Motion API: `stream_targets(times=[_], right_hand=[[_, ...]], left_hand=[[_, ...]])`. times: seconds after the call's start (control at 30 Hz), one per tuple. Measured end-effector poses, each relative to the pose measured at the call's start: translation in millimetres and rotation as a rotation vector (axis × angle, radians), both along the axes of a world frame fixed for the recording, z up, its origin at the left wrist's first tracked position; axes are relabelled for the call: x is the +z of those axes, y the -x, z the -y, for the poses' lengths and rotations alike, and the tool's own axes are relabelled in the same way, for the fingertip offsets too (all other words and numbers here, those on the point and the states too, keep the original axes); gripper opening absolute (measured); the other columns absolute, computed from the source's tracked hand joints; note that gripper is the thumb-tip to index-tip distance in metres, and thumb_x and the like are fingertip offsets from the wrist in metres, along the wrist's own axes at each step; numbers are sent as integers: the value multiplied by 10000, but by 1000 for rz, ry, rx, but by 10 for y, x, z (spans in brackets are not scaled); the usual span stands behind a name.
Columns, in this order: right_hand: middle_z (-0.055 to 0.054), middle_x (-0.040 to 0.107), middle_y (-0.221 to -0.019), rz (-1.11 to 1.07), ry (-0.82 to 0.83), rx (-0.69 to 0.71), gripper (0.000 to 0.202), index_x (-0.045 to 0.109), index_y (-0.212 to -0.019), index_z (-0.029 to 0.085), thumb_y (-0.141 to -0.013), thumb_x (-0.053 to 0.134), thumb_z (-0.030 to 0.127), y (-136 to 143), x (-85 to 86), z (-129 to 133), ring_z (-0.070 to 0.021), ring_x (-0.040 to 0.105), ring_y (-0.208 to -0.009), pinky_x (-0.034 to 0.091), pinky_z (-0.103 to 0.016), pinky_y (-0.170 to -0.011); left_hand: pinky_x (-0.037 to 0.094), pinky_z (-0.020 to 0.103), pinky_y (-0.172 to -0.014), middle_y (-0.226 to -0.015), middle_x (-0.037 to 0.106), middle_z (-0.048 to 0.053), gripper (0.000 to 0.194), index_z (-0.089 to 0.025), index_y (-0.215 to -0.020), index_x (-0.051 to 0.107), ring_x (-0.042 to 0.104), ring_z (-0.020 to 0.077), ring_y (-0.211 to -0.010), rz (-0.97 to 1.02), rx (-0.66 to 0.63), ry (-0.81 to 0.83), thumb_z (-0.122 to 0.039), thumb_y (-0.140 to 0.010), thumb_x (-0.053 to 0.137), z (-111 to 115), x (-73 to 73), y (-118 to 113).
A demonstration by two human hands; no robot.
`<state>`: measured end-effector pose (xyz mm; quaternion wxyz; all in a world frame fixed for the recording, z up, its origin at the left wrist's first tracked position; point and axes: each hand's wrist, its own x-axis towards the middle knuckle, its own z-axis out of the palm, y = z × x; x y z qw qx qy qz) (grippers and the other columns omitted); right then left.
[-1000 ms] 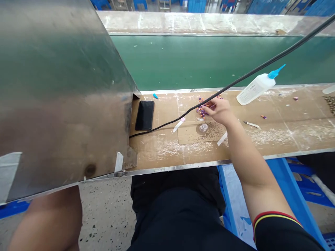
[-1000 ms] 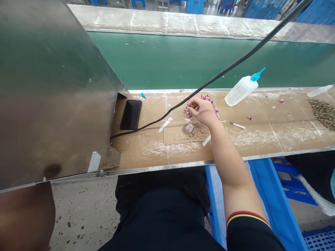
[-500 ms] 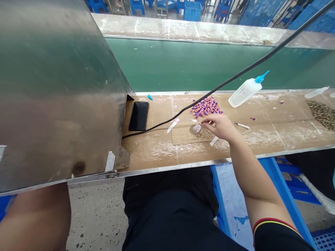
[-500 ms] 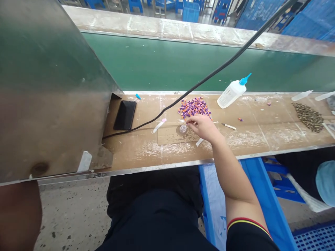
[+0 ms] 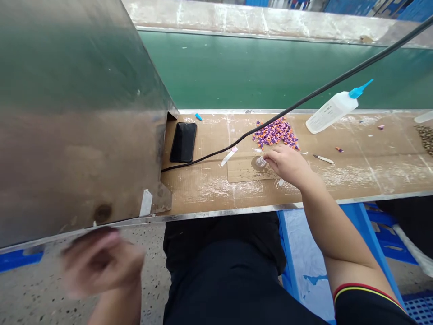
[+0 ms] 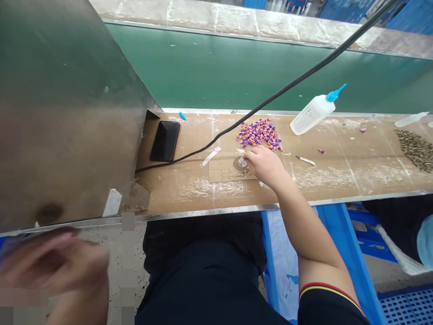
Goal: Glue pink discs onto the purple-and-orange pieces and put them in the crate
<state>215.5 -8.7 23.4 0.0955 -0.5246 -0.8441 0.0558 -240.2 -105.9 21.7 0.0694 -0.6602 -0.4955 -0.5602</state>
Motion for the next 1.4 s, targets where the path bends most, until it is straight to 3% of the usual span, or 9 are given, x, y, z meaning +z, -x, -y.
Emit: stream_targets(times=[0.07, 0.17, 0.33, 0.47, 0.63, 0.73, 1.07, 1.23, 1.4], right_hand=[[-144, 782, -1016, 21, -13, 1, 266, 783, -1020, 212, -1064, 521, 209, 3, -1, 7, -302, 686, -961, 566, -457, -908], [-130, 784, -1030, -23, -54, -11, 256, 773, -1020, 229, -1073, 522, 225, -25, 61, 80, -300, 696, -973, 575, -457, -906], [-102, 793, -1005, -286, -391, -226, 210, 768, -1040, 253, -1105, 575, 305, -11, 223, 379, -284, 722, -966, 589, -432, -871], [-131, 790, -1043, -456, -731, -520, 229, 774, -1095, 248, -1108, 579, 369, 105, 88, 560, -299, 725, -955, 578, -437, -793], [-98, 800, -860, -357, -489, -650, 339, 804, -937, 223, -1055, 551, 416, 65, -161, 602, -248, 707, -735, 547, -407, -713], [-89, 812, -889, -508, -551, -790, 315, 814, -1006, 201, -1004, 611, 442, 61, -195, 641, -202, 689, -674, 539, -345, -634], [-53, 825, -887, -1221, -448, -665, 179, 760, -1022, 212, -1015, 742, 390, 928, -435, 778, -189, 795, -705, 655, -298, -618], [-37, 833, -960, -1317, -471, -579, 81, 730, -1064, 230, -1057, 716, 309, 1100, -413, 819, -172, 825, -748, 667, -251, -622], [-28, 824, -989, -1286, -429, -527, 70, 724, -1083, 235, -1081, 688, 295, 1118, -402, 835, -144, 799, -692, 680, -254, -656]], left_hand=[[587, 253, -612, -841, 747, 39, 92, -151, -907, 700, 709, 145, -703, -231, -205, -127, -156, -957, 777, 190, -127, -220], [677, 280, -708, -924, 813, 41, 159, -166, -1056, 744, 773, 153, -763, -107, -436, 26, -34, -969, 728, 319, -171, -715], [701, 264, -704, -910, 842, 45, 130, -200, -1029, 826, 816, 169, -762, 497, -742, 555, -298, -1055, 745, -48, -202, -1505], [704, 315, -721, -843, 825, 99, 531, -141, -927, 840, 800, 199, -730, 982, -835, 1035, -642, -790, 951, -439, -199, -1934], [656, 275, -757, -868, 820, 93, 563, -144, -909, 828, 766, 155, -751, 1170, -917, 1216, -594, -645, 1040, -757, -87, -2244], [639, 256, -720, -827, 808, 83, 592, -141, -906, 830, 755, 147, -725, 1213, -953, 1277, -586, -594, 1063, -860, -99, -2317], [709, 372, -940, -988, 850, 111, 510, -182, -968, 878, 832, 226, -916, 1040, -888, 1137, -556, -664, 1044, -816, -340, -2265], [714, 342, -929, -1051, 856, 89, 210, -227, -1036, 884, 841, 222, -959, 768, -901, 826, -390, -904, 901, -778, -351, -2208], [722, 309, -889, -1020, 858, 72, 185, -219, -1088, 865, 848, 210, -935, 727, -896, 698, -346, -954, 865, -762, -357, -2239]])
